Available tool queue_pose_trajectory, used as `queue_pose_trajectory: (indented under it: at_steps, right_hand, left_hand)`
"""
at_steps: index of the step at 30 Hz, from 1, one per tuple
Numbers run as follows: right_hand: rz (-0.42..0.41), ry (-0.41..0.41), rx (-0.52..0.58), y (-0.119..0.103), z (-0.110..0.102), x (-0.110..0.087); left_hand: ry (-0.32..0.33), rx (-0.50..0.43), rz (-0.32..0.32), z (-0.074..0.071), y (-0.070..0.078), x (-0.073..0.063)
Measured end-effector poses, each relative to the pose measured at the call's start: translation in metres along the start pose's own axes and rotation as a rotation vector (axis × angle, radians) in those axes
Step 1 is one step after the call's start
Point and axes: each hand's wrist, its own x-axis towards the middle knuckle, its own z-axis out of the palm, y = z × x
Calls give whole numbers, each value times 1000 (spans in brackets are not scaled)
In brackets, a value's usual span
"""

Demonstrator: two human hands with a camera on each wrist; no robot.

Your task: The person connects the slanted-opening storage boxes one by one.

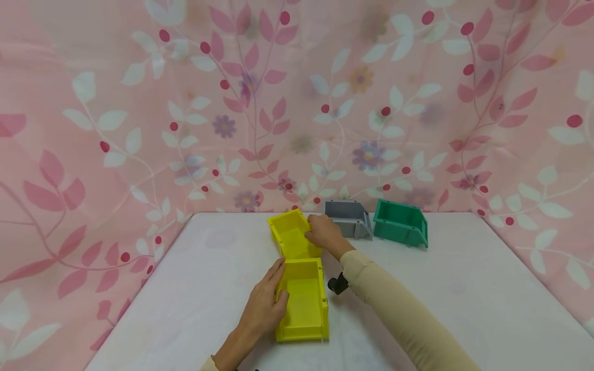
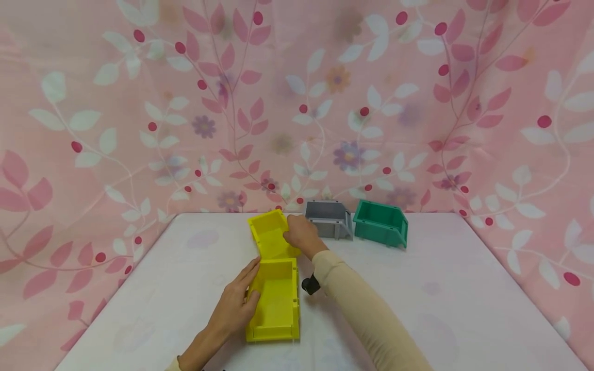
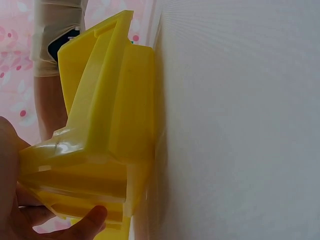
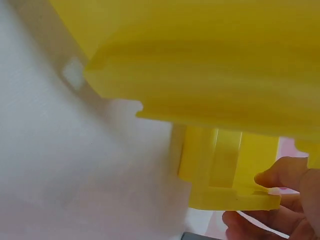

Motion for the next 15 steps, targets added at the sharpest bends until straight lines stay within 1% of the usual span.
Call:
queue_pose_trajectory:
  at_steps: [2,5,7,11,15]
  right_hand:
    - [21,1,12,0,1,0]
    - [37,6,64,2,2,0]
    - [31,18,91,3,3,0]
    - [0,44,107,3,3,1]
    - [1,67,120,2,4,2]
  left_hand:
    - [-7,2,-5,0,0,0]
    - [-13,6,-10,1,0,0]
    - [-14,6,-12,1,0,0]
    - [-8,10,-9,0,1,0]
    - [0,10,-3,0,1,0]
